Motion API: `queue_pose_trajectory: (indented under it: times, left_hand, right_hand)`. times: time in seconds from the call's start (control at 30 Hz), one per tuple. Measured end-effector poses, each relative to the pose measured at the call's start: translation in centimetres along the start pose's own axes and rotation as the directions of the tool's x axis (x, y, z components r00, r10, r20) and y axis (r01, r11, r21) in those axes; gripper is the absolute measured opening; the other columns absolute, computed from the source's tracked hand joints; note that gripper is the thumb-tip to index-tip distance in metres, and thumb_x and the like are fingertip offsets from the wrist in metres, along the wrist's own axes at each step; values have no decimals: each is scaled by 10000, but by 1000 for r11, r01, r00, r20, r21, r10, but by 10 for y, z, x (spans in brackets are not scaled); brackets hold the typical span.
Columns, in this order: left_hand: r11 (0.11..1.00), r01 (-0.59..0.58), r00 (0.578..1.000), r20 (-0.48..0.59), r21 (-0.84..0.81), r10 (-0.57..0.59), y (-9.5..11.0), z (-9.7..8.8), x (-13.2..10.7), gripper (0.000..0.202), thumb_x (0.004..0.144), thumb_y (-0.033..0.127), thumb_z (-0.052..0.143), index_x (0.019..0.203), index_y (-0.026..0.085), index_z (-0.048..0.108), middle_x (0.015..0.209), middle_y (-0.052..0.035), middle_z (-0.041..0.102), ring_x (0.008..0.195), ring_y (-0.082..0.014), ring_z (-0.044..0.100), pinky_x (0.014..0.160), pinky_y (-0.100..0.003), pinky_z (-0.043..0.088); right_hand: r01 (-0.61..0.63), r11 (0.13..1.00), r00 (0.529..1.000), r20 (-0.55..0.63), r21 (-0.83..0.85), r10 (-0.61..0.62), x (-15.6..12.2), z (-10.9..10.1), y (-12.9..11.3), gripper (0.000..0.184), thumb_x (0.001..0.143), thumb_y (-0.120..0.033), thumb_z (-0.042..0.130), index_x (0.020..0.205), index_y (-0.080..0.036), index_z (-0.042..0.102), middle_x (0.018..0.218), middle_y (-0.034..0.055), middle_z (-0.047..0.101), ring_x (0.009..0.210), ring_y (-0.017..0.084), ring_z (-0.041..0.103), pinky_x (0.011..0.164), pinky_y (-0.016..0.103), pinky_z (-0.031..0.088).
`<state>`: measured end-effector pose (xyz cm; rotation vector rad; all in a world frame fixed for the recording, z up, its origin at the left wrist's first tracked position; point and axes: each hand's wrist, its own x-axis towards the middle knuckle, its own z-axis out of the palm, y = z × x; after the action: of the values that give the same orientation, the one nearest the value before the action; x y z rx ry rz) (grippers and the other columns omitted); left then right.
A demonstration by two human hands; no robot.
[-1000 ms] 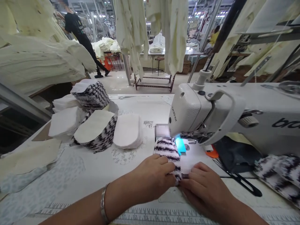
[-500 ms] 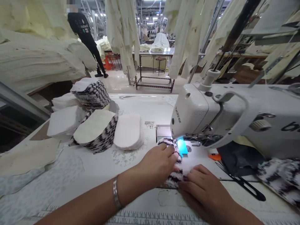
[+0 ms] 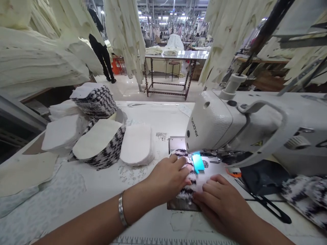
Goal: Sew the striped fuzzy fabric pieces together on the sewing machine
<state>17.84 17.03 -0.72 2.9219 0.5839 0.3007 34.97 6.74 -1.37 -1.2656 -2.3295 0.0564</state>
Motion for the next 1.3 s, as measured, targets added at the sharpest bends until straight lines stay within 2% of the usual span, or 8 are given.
queue_pose_trajectory:
  times: [0.1, 0.27, 0.33, 0.47, 0.6, 0.8, 0.9, 1.3]
  left_hand:
    - [999, -8, 999, -53, 32, 10, -4, 2, 0, 257, 911, 307, 460, 1125, 180, 527, 1135, -83, 531, 933, -221, 480, 737, -324, 427]
    - [982, -181, 968, -164, 53, 187, -10, 4, -3, 181, 921, 195, 446, 1068, 175, 550, 1093, -46, 565, 906, -185, 484, 782, -329, 388]
    - [980, -199, 962, -189, 8, 197, -11, 6, -4, 163, 923, 194, 454, 1046, 183, 558, 1072, -23, 578, 910, -173, 485, 796, -321, 377]
    - [987, -151, 969, -206, -46, 138, -13, 13, -2, 145, 917, 243, 485, 1031, 208, 568, 1040, -6, 596, 916, -177, 491, 793, -327, 371]
    - [993, -106, 964, -251, -53, 89, -17, 18, 3, 92, 902, 225, 512, 926, 196, 596, 999, -7, 610, 891, -166, 500, 770, -318, 362]
    - [997, -77, 958, -276, 1, 75, -26, 11, 17, 117, 867, 279, 573, 812, 206, 646, 874, -3, 615, 819, -152, 502, 684, -299, 345]
    - [999, -39, 962, -271, 6, 39, -32, 9, 24, 159, 870, 260, 567, 745, 197, 642, 826, 0, 604, 813, -154, 499, 678, -296, 344]
    - [999, 42, 954, -298, 30, -31, -43, 19, 34, 103, 839, 251, 605, 782, 169, 632, 886, -25, 605, 842, -180, 508, 699, -305, 386]
  right_hand:
    - [-28, 999, 1000, -9, -45, 28, 3, 0, 5, 239, 906, -138, 393, 740, -183, 559, 587, -19, 468, 576, 137, 358, 666, 299, 259]
    - [-37, 997, 999, -21, -73, 36, 8, 2, 7, 267, 916, -153, 379, 705, -184, 540, 582, -23, 455, 569, 138, 344, 661, 295, 248]
    - [-42, 996, 999, -15, -77, 40, 8, 2, 7, 265, 918, -156, 378, 712, -188, 542, 587, -22, 455, 571, 141, 342, 662, 292, 247]
    - [-52, 996, 998, 17, -74, 53, 6, 2, 10, 218, 910, -169, 409, 753, -199, 556, 615, -15, 477, 595, 151, 363, 661, 290, 249]
    - [-68, 991, 998, -13, -117, 67, 9, 4, 16, 210, 911, -194, 422, 748, -198, 555, 624, -4, 486, 608, 156, 385, 654, 294, 250]
    - [-102, 973, 994, -53, -207, 93, 15, 9, 23, 261, 917, -217, 408, 707, -190, 560, 594, -7, 470, 545, 133, 378, 563, 275, 221]
    - [-118, 964, 990, -106, -236, 95, 15, 12, 25, 238, 917, -222, 414, 757, -198, 590, 612, -3, 495, 564, 135, 411, 567, 269, 234]
    - [-144, 961, 985, -126, -235, 117, 11, 14, 26, 232, 923, -254, 413, 827, -219, 622, 634, -2, 518, 569, 143, 421, 560, 262, 242]
